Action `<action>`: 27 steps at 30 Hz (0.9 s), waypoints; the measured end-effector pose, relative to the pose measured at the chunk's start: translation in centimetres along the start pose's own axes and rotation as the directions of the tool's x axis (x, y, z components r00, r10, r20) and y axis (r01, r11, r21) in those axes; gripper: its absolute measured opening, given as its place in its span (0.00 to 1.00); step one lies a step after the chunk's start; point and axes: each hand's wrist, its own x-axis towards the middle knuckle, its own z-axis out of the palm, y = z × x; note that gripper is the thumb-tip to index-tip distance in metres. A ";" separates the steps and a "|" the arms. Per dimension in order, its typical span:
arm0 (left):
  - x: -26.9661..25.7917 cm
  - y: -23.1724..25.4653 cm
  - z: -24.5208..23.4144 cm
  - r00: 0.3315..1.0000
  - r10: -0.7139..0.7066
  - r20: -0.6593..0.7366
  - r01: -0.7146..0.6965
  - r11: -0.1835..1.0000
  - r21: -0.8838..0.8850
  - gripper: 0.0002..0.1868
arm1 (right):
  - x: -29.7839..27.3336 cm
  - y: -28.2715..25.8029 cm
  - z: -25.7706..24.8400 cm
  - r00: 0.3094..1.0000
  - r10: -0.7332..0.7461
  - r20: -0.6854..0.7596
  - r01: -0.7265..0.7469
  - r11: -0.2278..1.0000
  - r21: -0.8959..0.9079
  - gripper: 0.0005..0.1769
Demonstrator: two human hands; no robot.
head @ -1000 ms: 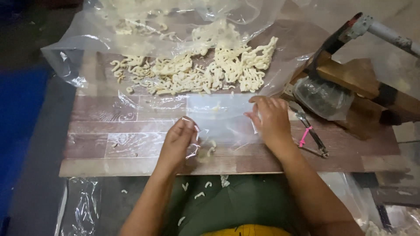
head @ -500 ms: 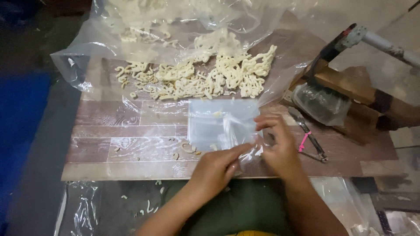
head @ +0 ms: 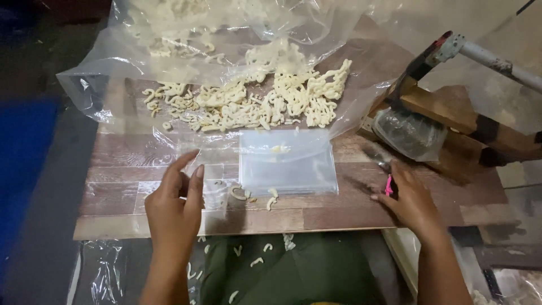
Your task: Packaging small noodle-like food items into plastic bags by hand and using tongs.
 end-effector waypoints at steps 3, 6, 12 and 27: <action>-0.1 -1.6 0.8 1.000 -0.003 -0.011 0.003 1.000 0.011 0.08 | -3.0 -3.4 -4.3 0.996 -0.050 0.071 0.033 0.975 0.218 0.52; 1.1 -2.1 2.4 0.995 -0.068 0.076 0.069 0.998 -0.010 0.10 | -1.7 -5.3 -5.1 0.789 -0.460 -0.408 0.413 0.888 -0.203 0.43; 2.3 -1.4 5.5 0.997 -0.073 -0.027 0.071 0.994 -0.089 0.07 | 6.5 -13.7 -4.5 0.402 -0.710 -0.578 0.305 0.699 -0.647 0.11; 2.8 -1.9 6.4 0.971 -0.239 -0.004 0.235 0.958 -0.166 0.10 | 8.4 -14.9 -5.6 0.773 -0.472 -0.424 0.529 0.848 0.021 0.28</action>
